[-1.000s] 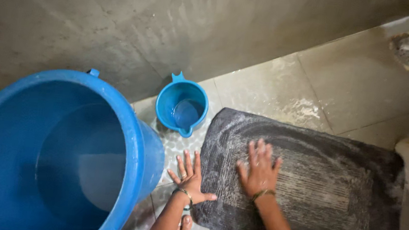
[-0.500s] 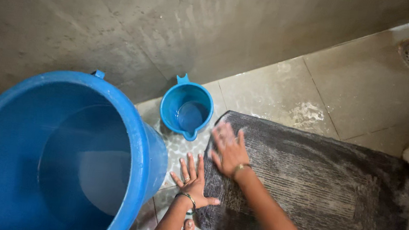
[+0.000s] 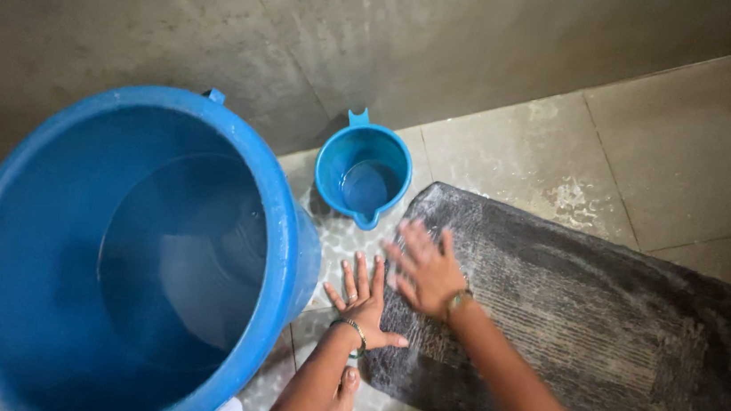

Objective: The person scrubs a dark rectangular mat on a tiled bathroom floor using a small brush and water from a blue bucket. They repeatedly scrub the mat's surface, occasionally pouring water from a small blue cup to rinse the area, and continue scrubbing until the end of the clip.

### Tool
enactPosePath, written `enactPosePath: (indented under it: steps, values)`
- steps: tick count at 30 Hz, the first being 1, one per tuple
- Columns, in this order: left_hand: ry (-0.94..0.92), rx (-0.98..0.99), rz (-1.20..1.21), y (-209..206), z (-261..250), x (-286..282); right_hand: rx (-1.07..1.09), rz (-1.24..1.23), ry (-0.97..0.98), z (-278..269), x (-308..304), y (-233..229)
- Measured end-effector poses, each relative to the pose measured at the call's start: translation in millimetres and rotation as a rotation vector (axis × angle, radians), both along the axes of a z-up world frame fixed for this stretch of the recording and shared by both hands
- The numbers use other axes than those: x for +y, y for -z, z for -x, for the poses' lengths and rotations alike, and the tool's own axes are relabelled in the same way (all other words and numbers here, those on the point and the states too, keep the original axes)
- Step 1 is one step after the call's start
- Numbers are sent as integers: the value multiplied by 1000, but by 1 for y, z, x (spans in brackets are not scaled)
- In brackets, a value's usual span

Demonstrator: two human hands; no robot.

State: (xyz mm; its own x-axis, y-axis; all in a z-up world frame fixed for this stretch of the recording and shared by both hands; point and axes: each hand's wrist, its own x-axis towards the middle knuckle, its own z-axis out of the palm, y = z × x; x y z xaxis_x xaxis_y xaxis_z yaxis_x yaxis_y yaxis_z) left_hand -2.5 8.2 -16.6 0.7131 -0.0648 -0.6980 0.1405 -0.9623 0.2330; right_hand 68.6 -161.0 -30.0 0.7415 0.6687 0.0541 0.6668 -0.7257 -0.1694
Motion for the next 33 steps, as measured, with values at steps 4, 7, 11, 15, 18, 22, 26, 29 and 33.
enactPosePath:
  steps: [4,7,11,15,18,22,26,29,33]
  values:
    - [22,-47,17,-8,1,3,188,-86,-207,38,-24,-1]
    - [195,32,-85,-26,-1,14,223,44,-41,52,-16,-14]
    - [294,72,-105,-35,-12,25,272,245,23,114,30,-26]
    - [328,60,-108,-30,-11,25,382,273,-160,176,27,-12]
    - [311,51,-103,-26,-6,30,325,17,-285,192,-10,6]
    - [288,36,-100,-19,-3,30,168,37,-20,188,-22,1]
    - [268,28,-126,-14,-5,26,28,-69,275,195,29,-16]
    - [270,71,-140,-15,-6,23,-21,-114,257,202,27,-15]
    - [294,97,-148,-25,-8,25,554,368,459,211,-14,-1]
